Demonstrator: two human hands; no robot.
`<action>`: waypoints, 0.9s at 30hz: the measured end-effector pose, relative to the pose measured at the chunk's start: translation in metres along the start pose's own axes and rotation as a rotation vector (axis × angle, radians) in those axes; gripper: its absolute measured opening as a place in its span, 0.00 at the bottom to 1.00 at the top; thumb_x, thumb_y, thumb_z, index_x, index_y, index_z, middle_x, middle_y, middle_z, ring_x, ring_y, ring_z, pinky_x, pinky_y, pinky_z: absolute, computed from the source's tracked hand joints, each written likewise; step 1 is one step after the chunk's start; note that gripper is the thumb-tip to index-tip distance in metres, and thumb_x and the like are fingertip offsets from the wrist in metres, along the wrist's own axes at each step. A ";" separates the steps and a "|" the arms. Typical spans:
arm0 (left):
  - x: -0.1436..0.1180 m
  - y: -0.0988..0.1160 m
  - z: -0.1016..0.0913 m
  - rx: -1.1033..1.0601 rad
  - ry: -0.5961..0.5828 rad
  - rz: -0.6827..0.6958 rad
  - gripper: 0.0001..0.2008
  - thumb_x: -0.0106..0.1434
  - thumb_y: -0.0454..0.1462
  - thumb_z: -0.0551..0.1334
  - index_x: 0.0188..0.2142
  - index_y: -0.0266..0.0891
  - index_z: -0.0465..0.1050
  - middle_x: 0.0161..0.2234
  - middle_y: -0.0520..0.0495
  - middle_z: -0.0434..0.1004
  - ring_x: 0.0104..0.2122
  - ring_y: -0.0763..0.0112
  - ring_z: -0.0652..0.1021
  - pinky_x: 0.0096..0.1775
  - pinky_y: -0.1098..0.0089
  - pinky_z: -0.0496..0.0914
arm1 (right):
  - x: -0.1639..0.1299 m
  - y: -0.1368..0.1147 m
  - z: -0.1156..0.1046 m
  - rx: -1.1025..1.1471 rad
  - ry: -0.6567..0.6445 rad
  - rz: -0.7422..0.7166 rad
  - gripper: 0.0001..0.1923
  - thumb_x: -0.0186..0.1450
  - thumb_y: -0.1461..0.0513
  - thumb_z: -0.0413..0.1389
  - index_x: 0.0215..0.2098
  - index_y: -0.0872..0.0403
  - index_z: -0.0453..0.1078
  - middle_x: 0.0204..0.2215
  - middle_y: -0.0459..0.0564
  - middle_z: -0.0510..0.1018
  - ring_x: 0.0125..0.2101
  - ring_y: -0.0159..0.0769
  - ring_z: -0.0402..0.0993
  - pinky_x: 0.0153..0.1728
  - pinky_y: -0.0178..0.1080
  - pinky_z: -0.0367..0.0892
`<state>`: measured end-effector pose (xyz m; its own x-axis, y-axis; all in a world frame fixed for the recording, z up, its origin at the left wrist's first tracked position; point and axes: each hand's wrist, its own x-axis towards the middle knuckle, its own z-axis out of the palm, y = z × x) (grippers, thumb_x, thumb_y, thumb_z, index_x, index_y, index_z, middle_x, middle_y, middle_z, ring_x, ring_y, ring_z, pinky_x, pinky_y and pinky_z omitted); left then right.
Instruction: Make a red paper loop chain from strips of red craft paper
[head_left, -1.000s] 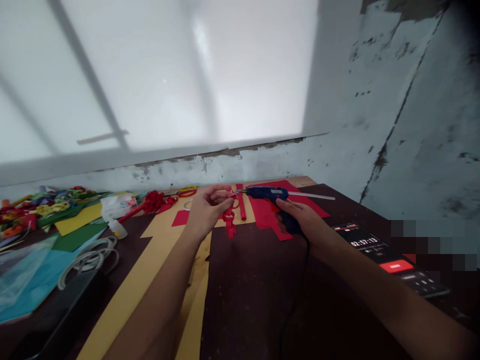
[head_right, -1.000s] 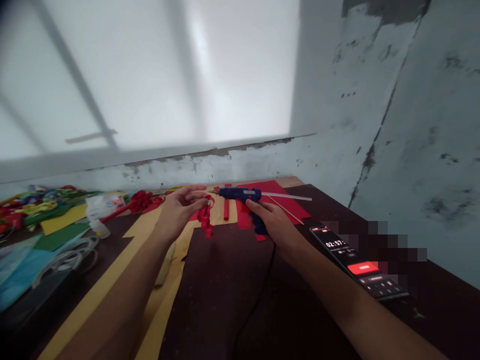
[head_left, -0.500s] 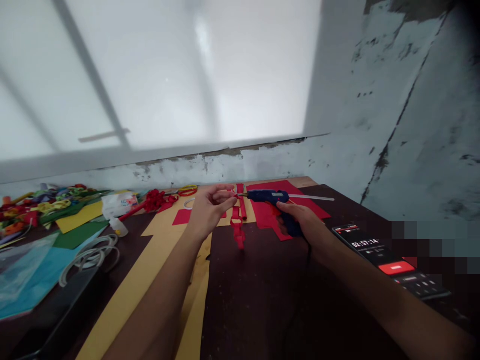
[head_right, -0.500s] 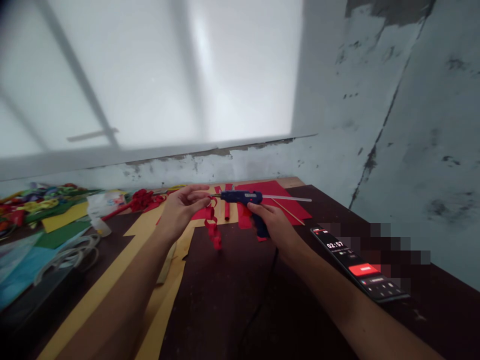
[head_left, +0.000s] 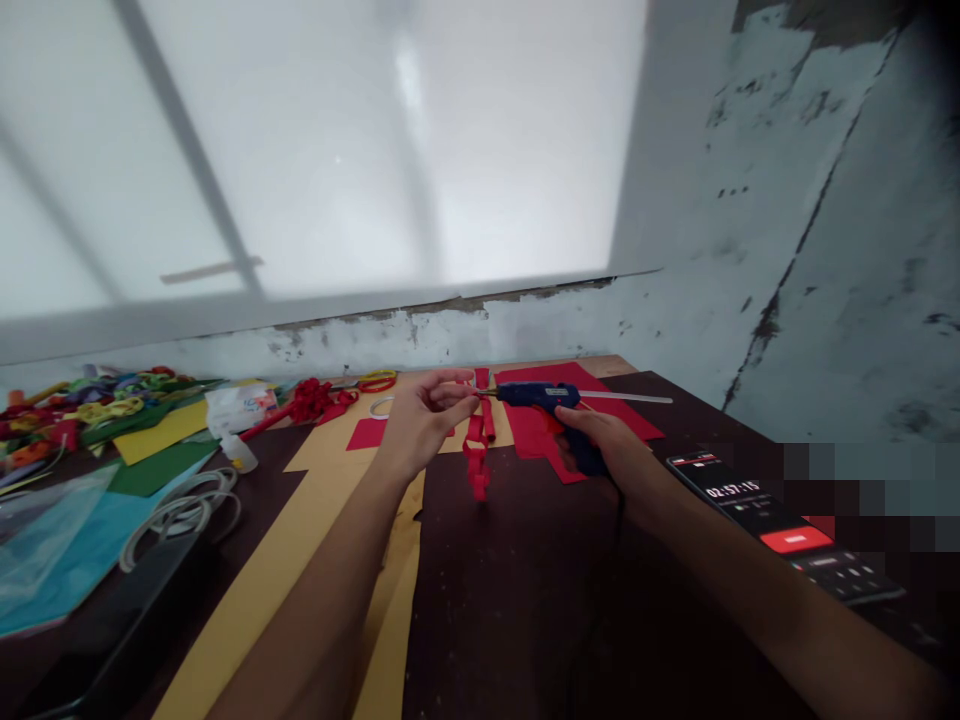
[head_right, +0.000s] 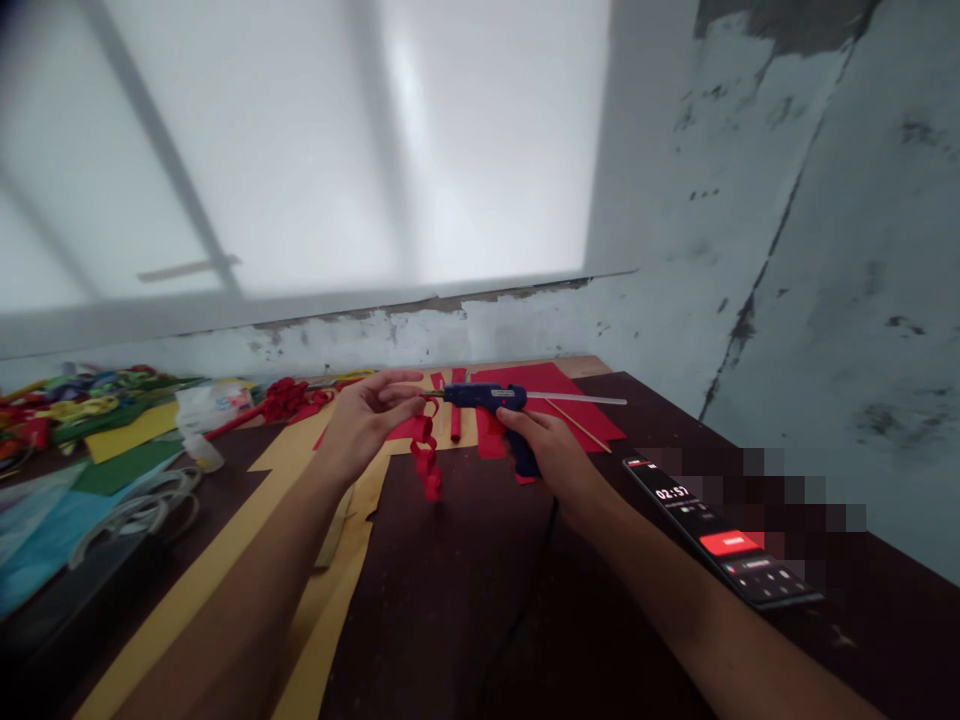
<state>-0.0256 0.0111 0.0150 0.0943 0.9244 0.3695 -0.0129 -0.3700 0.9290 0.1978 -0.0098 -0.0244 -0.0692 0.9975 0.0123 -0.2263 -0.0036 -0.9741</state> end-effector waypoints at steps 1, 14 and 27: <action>0.000 0.000 0.000 0.001 -0.001 -0.002 0.18 0.49 0.35 0.73 0.41 0.38 0.77 0.30 0.50 0.79 0.30 0.72 0.78 0.37 0.71 0.71 | 0.000 0.000 0.000 -0.003 0.002 -0.001 0.18 0.57 0.50 0.63 0.30 0.56 0.69 0.21 0.44 0.69 0.19 0.27 0.63 0.20 0.32 0.57; -0.001 0.000 0.000 0.010 -0.004 0.001 0.18 0.50 0.36 0.72 0.42 0.38 0.77 0.31 0.49 0.80 0.33 0.70 0.80 0.40 0.69 0.72 | -0.001 -0.002 0.001 -0.038 0.036 -0.004 0.18 0.56 0.50 0.62 0.28 0.56 0.69 0.21 0.45 0.70 0.19 0.28 0.62 0.19 0.33 0.57; -0.002 0.002 0.001 0.013 0.010 0.002 0.18 0.50 0.35 0.72 0.42 0.37 0.77 0.32 0.47 0.81 0.33 0.68 0.80 0.40 0.68 0.73 | 0.000 0.000 -0.001 -0.017 0.037 -0.006 0.16 0.58 0.51 0.62 0.29 0.56 0.70 0.22 0.44 0.70 0.20 0.28 0.62 0.20 0.32 0.58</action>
<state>-0.0252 0.0084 0.0162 0.0844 0.9245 0.3718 0.0002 -0.3732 0.9278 0.1983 -0.0094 -0.0249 -0.0318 0.9994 0.0105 -0.2098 0.0036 -0.9777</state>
